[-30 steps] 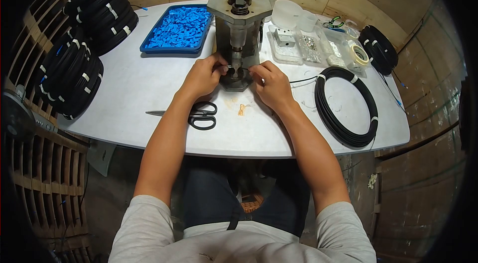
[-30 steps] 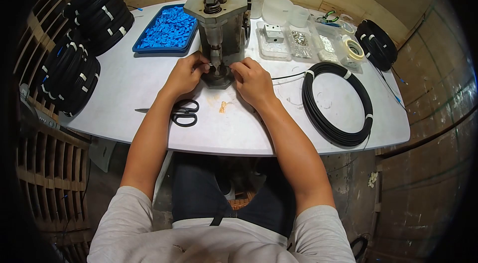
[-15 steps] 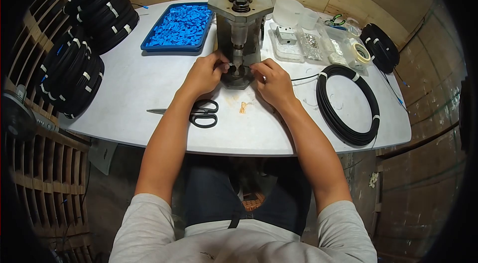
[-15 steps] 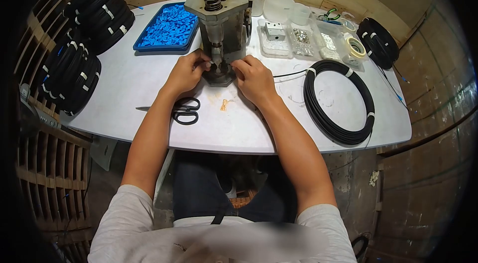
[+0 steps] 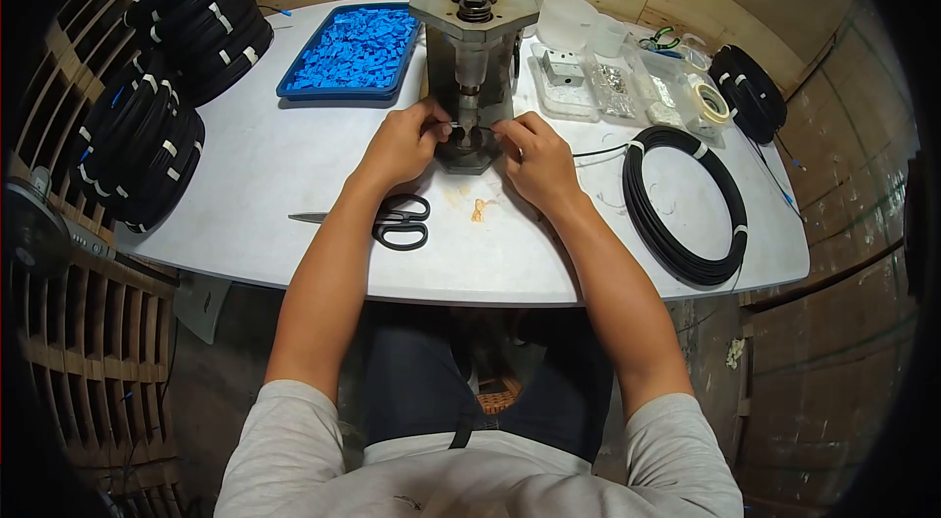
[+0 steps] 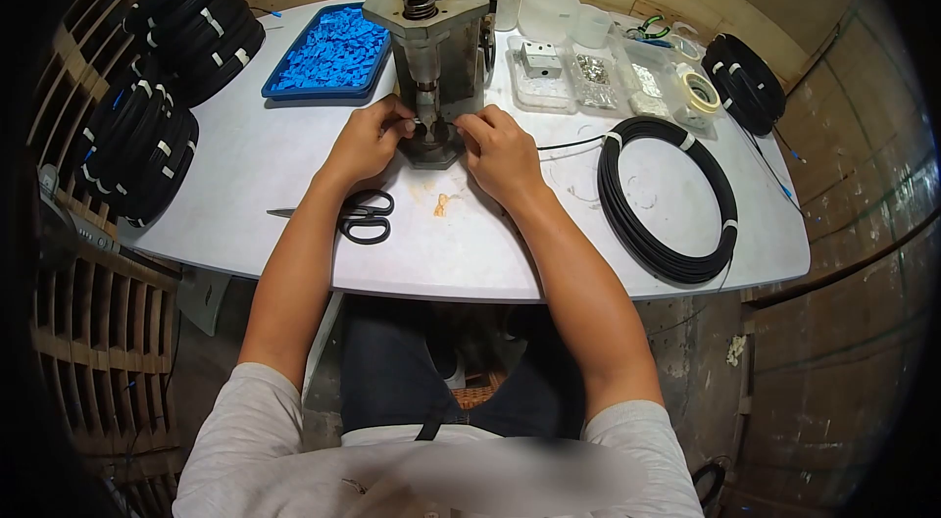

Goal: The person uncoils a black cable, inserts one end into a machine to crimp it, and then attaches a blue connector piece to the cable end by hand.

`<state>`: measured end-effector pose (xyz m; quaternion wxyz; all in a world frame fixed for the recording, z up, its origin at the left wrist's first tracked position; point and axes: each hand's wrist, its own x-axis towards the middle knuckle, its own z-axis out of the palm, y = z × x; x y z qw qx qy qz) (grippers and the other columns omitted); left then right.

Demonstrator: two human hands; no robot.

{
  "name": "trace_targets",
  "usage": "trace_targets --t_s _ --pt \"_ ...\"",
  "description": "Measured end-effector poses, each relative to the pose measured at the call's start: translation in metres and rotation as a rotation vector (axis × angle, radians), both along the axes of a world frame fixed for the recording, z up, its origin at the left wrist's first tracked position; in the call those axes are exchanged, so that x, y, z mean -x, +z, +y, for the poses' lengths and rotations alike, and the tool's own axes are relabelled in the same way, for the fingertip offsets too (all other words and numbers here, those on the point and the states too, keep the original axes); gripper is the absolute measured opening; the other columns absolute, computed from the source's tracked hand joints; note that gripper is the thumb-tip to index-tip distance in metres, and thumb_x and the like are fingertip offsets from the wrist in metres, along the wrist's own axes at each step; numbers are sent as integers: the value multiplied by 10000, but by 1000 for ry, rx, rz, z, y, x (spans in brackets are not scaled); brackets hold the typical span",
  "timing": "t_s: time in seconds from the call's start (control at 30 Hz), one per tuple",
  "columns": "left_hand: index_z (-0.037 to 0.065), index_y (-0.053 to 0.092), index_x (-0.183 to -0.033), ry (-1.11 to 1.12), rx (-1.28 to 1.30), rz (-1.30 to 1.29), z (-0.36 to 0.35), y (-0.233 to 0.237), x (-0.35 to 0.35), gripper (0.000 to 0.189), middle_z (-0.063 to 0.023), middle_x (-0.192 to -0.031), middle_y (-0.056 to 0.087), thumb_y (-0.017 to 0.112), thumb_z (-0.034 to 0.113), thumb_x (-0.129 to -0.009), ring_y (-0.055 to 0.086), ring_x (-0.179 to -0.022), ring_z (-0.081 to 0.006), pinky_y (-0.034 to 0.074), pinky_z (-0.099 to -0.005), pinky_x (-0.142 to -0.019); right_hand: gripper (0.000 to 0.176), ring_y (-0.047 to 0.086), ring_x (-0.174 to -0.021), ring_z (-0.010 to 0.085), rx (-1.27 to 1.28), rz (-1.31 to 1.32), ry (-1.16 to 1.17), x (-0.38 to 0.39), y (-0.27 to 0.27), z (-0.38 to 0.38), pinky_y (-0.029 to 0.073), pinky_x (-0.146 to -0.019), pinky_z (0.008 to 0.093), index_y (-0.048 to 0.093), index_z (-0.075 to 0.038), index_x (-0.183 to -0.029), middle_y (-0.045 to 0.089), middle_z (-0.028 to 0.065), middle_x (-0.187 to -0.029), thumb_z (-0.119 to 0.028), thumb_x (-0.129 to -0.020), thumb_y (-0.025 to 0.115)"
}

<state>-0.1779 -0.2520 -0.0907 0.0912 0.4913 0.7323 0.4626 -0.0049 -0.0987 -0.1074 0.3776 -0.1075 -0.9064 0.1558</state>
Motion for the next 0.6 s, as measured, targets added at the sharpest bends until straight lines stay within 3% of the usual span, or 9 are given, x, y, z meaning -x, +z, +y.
trace_targets --t_s 0.13,0.6 --pt "-12 669 -1032 6 4 15 0 1 -1 145 -155 -911 756 589 -3 -911 741 -887 -282 558 -359 -826 219 696 -813 283 -8 8 -3 -1 3 -2 564 -713 371 737 -102 -1041 684 81 -953 -9 -848 690" --pt "-8 667 -1044 7 4 -7 1 -2 1 141 -155 -915 759 606 12 -919 742 -891 -283 558 -363 -826 224 698 -829 283 -8 -1 -5 0 1 -1 562 -718 374 736 -120 -1050 686 79 -960 -21 -854 689"
